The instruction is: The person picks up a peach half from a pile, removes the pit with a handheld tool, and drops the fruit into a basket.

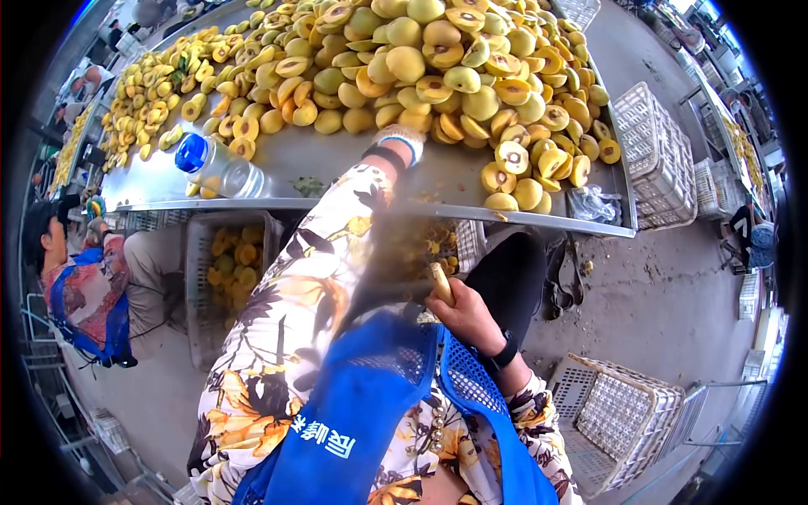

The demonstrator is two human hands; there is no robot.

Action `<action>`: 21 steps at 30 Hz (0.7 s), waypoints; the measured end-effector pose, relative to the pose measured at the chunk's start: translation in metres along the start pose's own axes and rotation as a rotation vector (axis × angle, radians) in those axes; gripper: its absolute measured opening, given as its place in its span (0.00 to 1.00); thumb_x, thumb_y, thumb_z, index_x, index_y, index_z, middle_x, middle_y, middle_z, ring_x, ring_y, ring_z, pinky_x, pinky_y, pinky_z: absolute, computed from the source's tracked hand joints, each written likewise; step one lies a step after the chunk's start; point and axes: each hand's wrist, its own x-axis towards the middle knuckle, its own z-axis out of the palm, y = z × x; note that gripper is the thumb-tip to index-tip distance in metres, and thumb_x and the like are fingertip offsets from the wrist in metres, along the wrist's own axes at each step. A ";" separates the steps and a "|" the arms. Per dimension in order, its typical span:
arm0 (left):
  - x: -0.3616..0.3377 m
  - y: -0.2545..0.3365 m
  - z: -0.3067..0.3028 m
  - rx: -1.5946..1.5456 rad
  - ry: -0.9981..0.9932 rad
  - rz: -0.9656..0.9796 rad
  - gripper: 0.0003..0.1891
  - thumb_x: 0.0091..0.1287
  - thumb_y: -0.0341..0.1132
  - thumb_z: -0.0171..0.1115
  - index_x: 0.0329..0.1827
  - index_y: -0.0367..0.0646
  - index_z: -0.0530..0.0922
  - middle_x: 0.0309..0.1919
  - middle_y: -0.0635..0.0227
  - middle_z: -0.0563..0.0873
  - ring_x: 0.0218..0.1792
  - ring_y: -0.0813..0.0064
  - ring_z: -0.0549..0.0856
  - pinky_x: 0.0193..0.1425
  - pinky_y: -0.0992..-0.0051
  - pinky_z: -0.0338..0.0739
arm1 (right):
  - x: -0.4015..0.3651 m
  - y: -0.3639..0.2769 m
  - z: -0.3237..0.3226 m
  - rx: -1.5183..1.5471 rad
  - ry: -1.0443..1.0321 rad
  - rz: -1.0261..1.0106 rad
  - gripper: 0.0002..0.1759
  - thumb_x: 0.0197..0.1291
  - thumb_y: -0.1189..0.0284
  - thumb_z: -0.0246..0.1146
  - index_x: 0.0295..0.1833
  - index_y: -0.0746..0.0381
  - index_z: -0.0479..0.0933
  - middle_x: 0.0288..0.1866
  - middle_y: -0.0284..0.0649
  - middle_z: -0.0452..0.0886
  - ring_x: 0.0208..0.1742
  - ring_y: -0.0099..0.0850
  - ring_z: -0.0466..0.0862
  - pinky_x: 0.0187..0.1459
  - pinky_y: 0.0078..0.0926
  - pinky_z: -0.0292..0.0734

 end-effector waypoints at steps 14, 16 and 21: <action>-0.018 -0.013 0.030 -0.142 -0.021 -0.127 0.17 0.61 0.38 0.56 0.53 0.47 0.77 0.48 0.52 0.81 0.50 0.55 0.80 0.54 0.62 0.75 | 0.027 -0.015 -0.006 -0.046 0.012 0.036 0.13 0.55 0.68 0.62 0.37 0.68 0.73 0.25 0.41 0.76 0.27 0.28 0.74 0.33 0.28 0.72; -0.052 0.006 -0.014 -0.184 0.098 -0.150 0.17 0.62 0.34 0.53 0.54 0.46 0.76 0.49 0.52 0.80 0.51 0.54 0.80 0.54 0.61 0.75 | 0.029 -0.014 -0.003 -0.029 0.011 0.045 0.13 0.55 0.68 0.62 0.37 0.68 0.73 0.25 0.42 0.76 0.27 0.29 0.75 0.34 0.29 0.73; -0.053 -0.007 -0.031 -0.043 -0.012 0.017 0.15 0.55 0.34 0.58 0.46 0.42 0.80 0.41 0.52 0.83 0.43 0.56 0.83 0.48 0.62 0.78 | 0.033 -0.019 -0.004 -0.070 0.052 -0.009 0.13 0.55 0.68 0.61 0.39 0.68 0.73 0.27 0.47 0.78 0.29 0.36 0.78 0.36 0.30 0.74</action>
